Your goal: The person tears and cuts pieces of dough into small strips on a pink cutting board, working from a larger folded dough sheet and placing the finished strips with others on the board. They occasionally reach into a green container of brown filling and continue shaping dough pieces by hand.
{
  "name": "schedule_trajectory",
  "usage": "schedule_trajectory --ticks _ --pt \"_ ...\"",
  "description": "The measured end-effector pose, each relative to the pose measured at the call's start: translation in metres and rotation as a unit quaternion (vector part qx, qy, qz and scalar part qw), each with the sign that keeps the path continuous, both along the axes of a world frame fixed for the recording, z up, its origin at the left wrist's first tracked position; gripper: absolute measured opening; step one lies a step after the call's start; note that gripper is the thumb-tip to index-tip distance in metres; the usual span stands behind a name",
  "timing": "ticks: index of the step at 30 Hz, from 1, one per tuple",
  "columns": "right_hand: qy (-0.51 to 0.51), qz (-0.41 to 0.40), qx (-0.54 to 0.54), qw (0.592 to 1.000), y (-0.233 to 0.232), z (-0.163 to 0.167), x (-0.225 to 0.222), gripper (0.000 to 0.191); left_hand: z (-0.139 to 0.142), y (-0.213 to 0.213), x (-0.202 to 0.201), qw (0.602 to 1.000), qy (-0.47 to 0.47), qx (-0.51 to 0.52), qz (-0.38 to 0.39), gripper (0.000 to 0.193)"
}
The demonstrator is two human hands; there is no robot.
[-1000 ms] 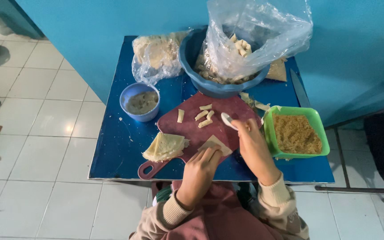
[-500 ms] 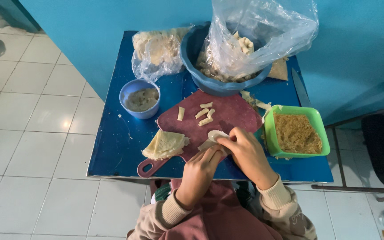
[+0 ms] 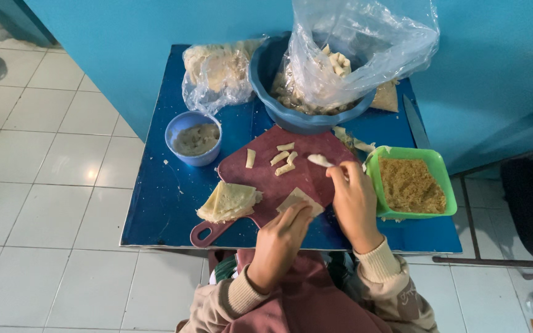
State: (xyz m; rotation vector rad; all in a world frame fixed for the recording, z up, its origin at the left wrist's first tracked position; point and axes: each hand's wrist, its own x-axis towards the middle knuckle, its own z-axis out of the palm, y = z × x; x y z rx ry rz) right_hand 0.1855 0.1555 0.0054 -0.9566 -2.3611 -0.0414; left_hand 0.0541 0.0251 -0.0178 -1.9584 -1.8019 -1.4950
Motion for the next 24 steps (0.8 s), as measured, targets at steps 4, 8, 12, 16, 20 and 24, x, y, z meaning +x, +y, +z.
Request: schedule_trajectory --ticks 4,8,12,16,20,24 --pt "-0.007 0.07 -0.02 0.997 -0.007 0.008 0.003 0.027 0.002 -0.004 -0.007 0.996 0.028 -0.032 0.075 0.028" --pt "0.025 0.143 0.03 0.989 -0.017 0.022 0.003 0.023 0.004 -0.004 -0.01 0.976 0.05 -0.101 0.187 0.026" --pt "0.068 0.077 -0.014 0.995 -0.016 0.04 0.033 0.007 0.003 -0.005 -0.009 0.971 0.055 -0.106 0.209 0.026" --pt "0.003 -0.112 0.011 0.994 0.013 0.045 0.083 0.009 0.003 -0.006 -0.011 0.972 0.039 -0.123 0.195 0.02" --pt "-0.194 -0.188 0.037 0.962 0.057 0.024 0.094 0.019 0.002 -0.005 -0.01 0.969 0.05 -0.121 0.211 0.02" --pt "-0.24 -0.149 -0.137 0.95 0.07 0.016 0.107 0.03 0.001 -0.004 -0.01 0.965 0.057 -0.109 0.23 0.02"
